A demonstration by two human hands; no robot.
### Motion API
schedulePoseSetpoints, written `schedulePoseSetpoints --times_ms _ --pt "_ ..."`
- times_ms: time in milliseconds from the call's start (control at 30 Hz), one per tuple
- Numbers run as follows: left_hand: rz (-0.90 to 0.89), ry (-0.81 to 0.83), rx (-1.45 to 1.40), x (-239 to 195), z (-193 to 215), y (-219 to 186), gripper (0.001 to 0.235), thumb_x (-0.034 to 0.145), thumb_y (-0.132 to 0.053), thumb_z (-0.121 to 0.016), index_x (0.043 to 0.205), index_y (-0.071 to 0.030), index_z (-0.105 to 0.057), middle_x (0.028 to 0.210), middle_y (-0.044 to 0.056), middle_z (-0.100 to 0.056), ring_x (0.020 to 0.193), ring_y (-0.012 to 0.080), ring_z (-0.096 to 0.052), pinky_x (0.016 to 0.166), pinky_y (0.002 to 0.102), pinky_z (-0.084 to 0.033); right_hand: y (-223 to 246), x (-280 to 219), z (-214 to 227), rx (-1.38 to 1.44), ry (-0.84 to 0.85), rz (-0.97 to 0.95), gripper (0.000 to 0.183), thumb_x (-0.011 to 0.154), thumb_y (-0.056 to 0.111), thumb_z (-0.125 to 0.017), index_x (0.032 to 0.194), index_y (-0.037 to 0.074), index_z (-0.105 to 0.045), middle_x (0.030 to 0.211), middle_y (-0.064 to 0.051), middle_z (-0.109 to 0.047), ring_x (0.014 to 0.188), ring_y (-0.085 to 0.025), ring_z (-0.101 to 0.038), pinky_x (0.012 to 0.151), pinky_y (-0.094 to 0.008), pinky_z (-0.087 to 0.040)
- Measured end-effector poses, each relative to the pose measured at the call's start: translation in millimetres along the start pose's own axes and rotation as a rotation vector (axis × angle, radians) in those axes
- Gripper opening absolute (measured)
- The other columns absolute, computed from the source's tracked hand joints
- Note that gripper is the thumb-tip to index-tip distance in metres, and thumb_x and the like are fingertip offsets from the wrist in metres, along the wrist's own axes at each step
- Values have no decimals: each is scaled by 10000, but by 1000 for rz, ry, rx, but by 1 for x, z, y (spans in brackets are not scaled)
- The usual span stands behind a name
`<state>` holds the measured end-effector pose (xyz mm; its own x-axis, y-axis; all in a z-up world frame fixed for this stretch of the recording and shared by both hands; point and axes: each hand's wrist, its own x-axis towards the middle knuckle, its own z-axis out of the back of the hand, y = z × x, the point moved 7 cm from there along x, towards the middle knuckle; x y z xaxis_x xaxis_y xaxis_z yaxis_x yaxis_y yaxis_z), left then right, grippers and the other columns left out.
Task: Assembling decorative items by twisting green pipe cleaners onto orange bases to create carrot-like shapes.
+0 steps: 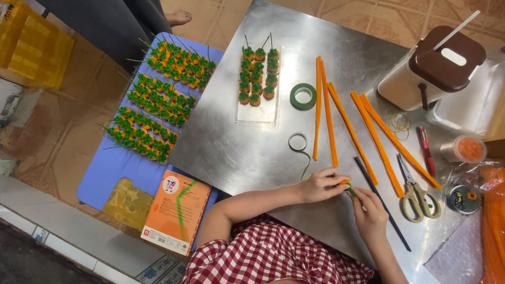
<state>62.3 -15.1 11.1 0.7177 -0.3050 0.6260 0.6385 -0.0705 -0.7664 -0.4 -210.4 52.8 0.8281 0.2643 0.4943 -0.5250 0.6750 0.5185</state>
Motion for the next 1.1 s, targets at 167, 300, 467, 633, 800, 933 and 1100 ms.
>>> schedulePoseSetpoints --times_ms 167,300,467,633,800,933,1100 --pt "-265 91 228 0 -4 -14 424 1261 73 -839 1643 199 -704 1242 247 -727 1024 335 -798 1016 393 -754 -48 -23 -23 561 -16 -754 161 1258 71 -837 1140 -39 -842 1022 -125 -773 844 -178 -650 724 -338 -508" --pt "-458 101 417 7 -6 -35 301 1245 169 -829 1499 273 -706 1052 220 -628 820 330 -614 743 487 -610 -50 -44 -36 699 -50 -1217 260 1225 120 -883 1014 -29 -910 817 -51 -675 779 -141 -513 720 -376 -406" --pt "-167 131 372 -7 -18 -12 331 1292 -4 -819 1580 154 -776 1192 190 -692 913 291 -741 915 375 -738 24 -12 -4 -106 -80 -154 179 1197 -95 -903 1349 -177 -854 1273 -300 -860 1147 -395 -827 1071 -485 -710" --pt "42 107 145 -12 -20 8 358 1297 -32 -806 1627 108 -792 1224 149 -680 832 217 -654 810 329 -652 58 8 11 -295 10 120 367 1176 -97 -897 1481 -271 -789 1379 -405 -804 1212 -502 -794 1083 -549 -732" --pt "122 76 78 -8 -16 15 360 1285 -55 -832 1626 58 -820 1174 106 -658 883 200 -640 802 343 -577 47 11 8 -474 42 264 353 1195 -90 -911 1502 -230 -805 1383 -335 -797 1104 -440 -797 883 -485 -703" --pt "-121 161 260 -3 -14 0 313 1268 26 -839 1552 155 -806 1134 161 -644 818 236 -621 793 337 -646 16 -4 -12 -621 108 283 126 1295 32 -810 1324 -88 -836 1214 -212 -798 997 -311 -745 865 -422 -671" --pt "-308 483 495 -37 -31 23 866 1431 127 -749 2072 -331 -388 1128 33 -401 896 226 -365 835 385 -493 -79 -56 -34 342 459 -972 549 1309 425 -648 855 116 -621 761 -29 -534 714 -178 -440 663 -443 -326"
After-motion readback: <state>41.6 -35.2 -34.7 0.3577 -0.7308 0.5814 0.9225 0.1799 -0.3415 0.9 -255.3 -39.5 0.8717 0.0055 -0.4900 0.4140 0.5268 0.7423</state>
